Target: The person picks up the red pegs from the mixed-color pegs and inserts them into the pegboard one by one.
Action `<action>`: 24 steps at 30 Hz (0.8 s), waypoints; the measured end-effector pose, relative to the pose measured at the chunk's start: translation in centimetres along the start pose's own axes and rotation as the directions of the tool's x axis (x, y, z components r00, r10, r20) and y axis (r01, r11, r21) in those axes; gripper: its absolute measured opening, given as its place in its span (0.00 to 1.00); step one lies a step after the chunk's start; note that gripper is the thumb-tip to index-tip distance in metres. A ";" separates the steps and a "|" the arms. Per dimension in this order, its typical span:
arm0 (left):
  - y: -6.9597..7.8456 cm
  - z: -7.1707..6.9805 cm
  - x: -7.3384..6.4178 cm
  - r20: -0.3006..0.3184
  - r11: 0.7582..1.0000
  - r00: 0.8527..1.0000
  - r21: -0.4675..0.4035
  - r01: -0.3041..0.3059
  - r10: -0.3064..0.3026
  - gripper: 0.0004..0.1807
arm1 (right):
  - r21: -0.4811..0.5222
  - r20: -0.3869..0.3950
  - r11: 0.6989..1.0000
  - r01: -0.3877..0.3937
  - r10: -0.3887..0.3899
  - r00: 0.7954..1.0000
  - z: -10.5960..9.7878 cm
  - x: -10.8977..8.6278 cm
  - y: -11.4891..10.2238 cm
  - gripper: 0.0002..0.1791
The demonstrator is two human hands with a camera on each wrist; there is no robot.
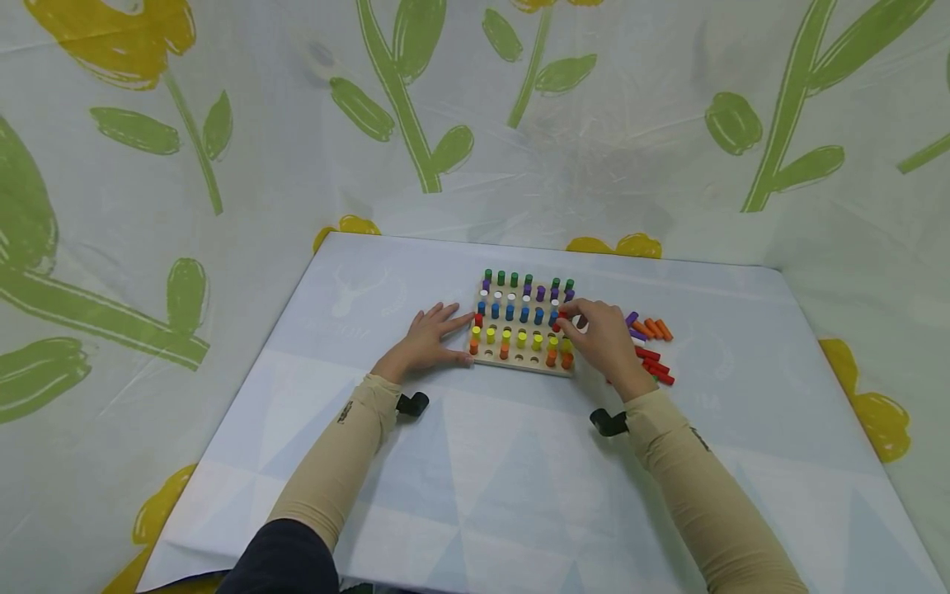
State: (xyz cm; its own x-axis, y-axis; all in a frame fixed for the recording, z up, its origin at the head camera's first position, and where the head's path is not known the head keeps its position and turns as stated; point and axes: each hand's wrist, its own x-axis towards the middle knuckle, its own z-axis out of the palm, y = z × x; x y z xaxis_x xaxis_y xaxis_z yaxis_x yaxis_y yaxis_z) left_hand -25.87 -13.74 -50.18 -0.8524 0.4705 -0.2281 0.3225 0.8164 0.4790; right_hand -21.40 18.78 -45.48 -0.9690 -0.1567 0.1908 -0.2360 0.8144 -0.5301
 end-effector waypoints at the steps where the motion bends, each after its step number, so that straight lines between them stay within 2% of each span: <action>1: 0.0 0.0 0.0 0.000 1.000 1.000 -0.001 0.001 -0.001 0.52 | 0.000 0.003 1.000 -0.002 0.002 1.000 0.1 0.0 0.0 0.16; 13: 0.1 0.0 -0.1 -0.009 1.000 1.000 0.003 -0.010 0.010 0.52 | 0.009 0.032 0.999 -0.039 0.038 0.999 0.6 0.5 -0.7 0.17; 24: 0.1 -0.1 -0.2 -0.008 1.000 1.000 -0.006 -0.011 0.011 0.52 | 0.020 0.033 1.000 -0.002 0.001 0.999 0.9 0.8 -1.2 0.17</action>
State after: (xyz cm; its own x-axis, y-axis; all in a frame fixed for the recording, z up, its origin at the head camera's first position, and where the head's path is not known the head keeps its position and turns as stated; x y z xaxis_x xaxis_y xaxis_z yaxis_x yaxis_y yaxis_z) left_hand -25.73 -13.76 -50.03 -0.8523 0.4766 -0.2157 0.3294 0.8092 0.4864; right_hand -21.93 17.20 -45.46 -0.9712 -0.1740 0.1626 -0.2355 0.8035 -0.5468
